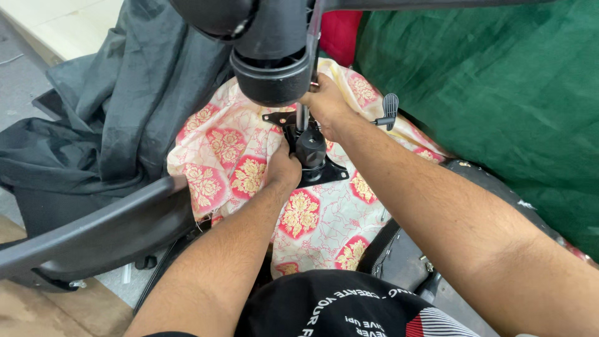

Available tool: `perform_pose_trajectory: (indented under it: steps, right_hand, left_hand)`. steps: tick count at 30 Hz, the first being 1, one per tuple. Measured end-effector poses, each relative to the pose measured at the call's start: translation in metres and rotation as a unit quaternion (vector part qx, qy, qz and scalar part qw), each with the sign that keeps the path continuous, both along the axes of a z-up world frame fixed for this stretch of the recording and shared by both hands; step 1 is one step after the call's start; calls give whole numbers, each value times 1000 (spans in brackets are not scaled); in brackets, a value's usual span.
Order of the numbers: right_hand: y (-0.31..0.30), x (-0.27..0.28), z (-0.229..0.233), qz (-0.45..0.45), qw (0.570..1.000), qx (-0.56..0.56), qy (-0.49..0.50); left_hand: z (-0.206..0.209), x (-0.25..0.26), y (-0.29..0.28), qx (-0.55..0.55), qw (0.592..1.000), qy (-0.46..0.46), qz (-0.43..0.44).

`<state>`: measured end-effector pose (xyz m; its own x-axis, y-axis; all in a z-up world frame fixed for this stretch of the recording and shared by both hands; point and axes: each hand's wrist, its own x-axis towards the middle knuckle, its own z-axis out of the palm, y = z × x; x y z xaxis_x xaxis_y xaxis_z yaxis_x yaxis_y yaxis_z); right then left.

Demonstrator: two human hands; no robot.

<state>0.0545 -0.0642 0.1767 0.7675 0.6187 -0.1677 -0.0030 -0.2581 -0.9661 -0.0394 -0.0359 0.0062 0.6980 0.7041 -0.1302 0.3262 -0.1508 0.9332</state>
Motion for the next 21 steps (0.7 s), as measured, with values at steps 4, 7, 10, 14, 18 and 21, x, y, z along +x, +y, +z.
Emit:
perform_pose_trajectory:
  steps: [4, 7, 10, 14, 18, 21]
  right_hand:
    - [-16, 5, -8, 33, 999, 10, -4]
    - [-43, 2, -15, 33, 999, 18, -19]
    - [-96, -7, -27, 25, 996, 75, -53]
    - [-194, -31, -42, -100, 980, 138, -107]
    - [-314, -85, -61, -327, 916, 161, -169]
    - [-384, -142, -82, -518, 832, 108, -168]
  left_hand:
    - [24, -14, -16, 69, 997, 39, -4]
    - [40, -30, -37, 123, 992, 29, 6]
    - [57, -44, -73, 158, 986, 27, 37]
    - [82, -54, -113, 266, 961, -53, 41]
    - [88, -43, -145, 338, 936, -93, -20]
    - [79, -20, -164, 321, 928, -156, -103]
